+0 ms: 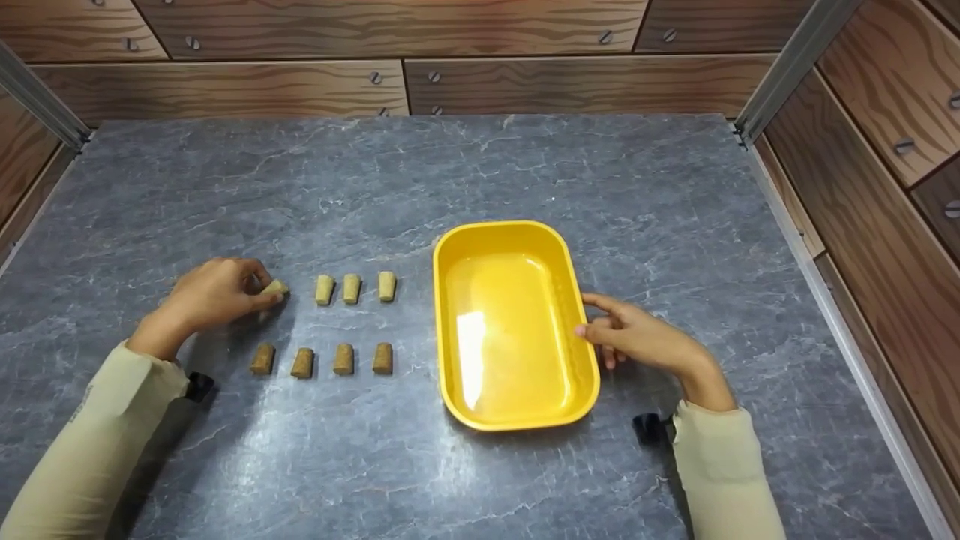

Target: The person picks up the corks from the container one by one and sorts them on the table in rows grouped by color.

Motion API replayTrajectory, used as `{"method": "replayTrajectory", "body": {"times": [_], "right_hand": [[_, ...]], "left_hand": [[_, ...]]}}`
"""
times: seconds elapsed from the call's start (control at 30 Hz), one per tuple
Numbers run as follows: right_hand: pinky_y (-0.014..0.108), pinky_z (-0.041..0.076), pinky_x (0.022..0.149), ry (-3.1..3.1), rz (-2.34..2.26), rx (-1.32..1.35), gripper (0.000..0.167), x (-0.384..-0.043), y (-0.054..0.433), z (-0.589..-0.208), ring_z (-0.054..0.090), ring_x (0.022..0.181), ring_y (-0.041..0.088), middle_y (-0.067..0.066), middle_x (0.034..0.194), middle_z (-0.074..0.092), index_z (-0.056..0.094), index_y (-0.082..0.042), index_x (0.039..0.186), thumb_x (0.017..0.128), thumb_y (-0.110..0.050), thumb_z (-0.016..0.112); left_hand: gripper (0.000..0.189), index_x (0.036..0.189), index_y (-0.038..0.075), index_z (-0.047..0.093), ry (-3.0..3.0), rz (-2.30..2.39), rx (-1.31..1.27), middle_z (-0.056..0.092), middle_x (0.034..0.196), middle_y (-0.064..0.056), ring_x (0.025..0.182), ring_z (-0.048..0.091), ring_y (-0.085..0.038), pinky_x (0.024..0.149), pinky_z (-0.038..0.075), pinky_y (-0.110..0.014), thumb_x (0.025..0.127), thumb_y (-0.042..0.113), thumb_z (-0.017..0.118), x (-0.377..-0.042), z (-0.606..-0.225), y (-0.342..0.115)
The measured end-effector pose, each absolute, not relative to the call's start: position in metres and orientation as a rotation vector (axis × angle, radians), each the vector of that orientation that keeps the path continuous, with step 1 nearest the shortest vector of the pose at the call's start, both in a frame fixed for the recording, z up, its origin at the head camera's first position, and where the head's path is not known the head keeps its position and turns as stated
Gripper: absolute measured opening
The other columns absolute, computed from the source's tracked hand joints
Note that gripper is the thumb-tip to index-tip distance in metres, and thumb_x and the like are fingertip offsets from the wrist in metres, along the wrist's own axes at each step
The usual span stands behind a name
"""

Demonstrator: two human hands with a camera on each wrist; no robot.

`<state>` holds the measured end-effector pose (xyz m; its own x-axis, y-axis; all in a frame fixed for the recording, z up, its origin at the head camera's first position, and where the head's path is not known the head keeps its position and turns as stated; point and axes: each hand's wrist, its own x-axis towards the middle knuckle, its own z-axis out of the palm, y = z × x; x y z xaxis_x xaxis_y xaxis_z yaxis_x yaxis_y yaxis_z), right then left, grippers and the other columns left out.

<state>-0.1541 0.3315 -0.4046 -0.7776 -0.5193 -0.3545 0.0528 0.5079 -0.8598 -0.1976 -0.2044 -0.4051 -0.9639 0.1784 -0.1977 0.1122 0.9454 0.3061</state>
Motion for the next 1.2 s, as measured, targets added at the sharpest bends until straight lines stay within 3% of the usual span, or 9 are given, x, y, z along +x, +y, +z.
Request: {"method": "replayTrajectory", "body": {"times": [0.27,0.43,0.53,0.7,0.83,1.07,1.2], "right_hand": [[0.027,0.047,0.057,2.160,-1.257,-0.368,0.062,-0.154,0.332,-0.404,0.054,0.059,0.006,-0.007,0.071,0.060,0.017,0.009,0.148,0.102,-0.017,0.047],[0.026,0.047,0.057,2.161,-1.259,-0.356,0.063,-0.153,0.332,-0.404,0.054,0.060,0.006,-0.007,0.072,0.060,0.015,0.009,0.148,0.101,-0.018,0.048],[0.026,0.047,0.057,2.157,-1.262,-0.357,0.063,-0.153,0.333,-0.404,0.054,0.060,0.006,-0.007,0.072,0.061,0.015,0.009,0.149,0.101,-0.017,0.047],[0.026,0.047,0.057,2.143,-1.280,-0.381,0.062,-0.154,0.332,-0.405,0.054,0.060,0.005,-0.008,0.072,0.060,0.015,0.010,0.148,0.101,-0.016,0.047],[0.026,0.047,0.056,2.128,-1.293,-0.390,0.062,-0.154,0.332,-0.406,0.054,0.060,0.005,-0.008,0.072,0.060,0.015,0.011,0.148,0.101,-0.015,0.047],[0.027,0.047,0.056,2.139,-1.280,-0.376,0.061,-0.154,0.333,-0.404,0.054,0.060,0.006,-0.008,0.073,0.061,0.016,0.010,0.148,0.102,-0.016,0.047],[0.027,0.047,0.057,2.142,-1.271,-0.368,0.062,-0.154,0.333,-0.404,0.054,0.060,0.007,-0.008,0.074,0.062,0.015,0.009,0.148,0.102,-0.017,0.047]], "left_hand": [[0.036,0.099,0.011,0.067,2.850,0.420,0.171,0.069,0.090,-0.009,0.074,0.057,-0.023,0.063,0.044,-0.040,0.085,0.043,0.069,-0.198,-0.408,-0.203],[0.051,0.121,0.009,0.061,2.808,0.470,0.282,0.067,0.104,-0.015,0.094,0.059,-0.031,0.079,0.046,-0.048,0.081,0.038,0.075,-0.198,-0.400,-0.209],[0.058,0.130,0.011,0.056,2.762,0.499,0.391,0.064,0.104,-0.016,0.101,0.055,-0.035,0.087,0.043,-0.052,0.079,0.030,0.077,-0.199,-0.398,-0.212],[0.054,0.132,0.021,0.057,2.685,0.438,0.531,0.061,0.101,-0.013,0.096,0.052,-0.030,0.085,0.042,-0.050,0.080,0.015,0.073,-0.201,-0.400,-0.213],[0.048,0.126,0.021,0.062,2.672,0.437,0.572,0.065,0.096,-0.013,0.085,0.054,-0.025,0.078,0.045,-0.044,0.081,0.008,0.070,-0.204,-0.403,-0.212],[0.043,0.123,0.015,0.061,2.749,0.497,0.395,0.069,0.095,-0.013,0.080,0.061,-0.024,0.071,0.049,-0.043,0.083,0.022,0.074,-0.207,-0.401,-0.208],[0.045,0.123,0.014,0.061,2.774,0.469,0.327,0.068,0.097,-0.013,0.083,0.061,-0.026,0.076,0.049,-0.047,0.082,0.027,0.075,-0.208,-0.401,-0.207]]}}
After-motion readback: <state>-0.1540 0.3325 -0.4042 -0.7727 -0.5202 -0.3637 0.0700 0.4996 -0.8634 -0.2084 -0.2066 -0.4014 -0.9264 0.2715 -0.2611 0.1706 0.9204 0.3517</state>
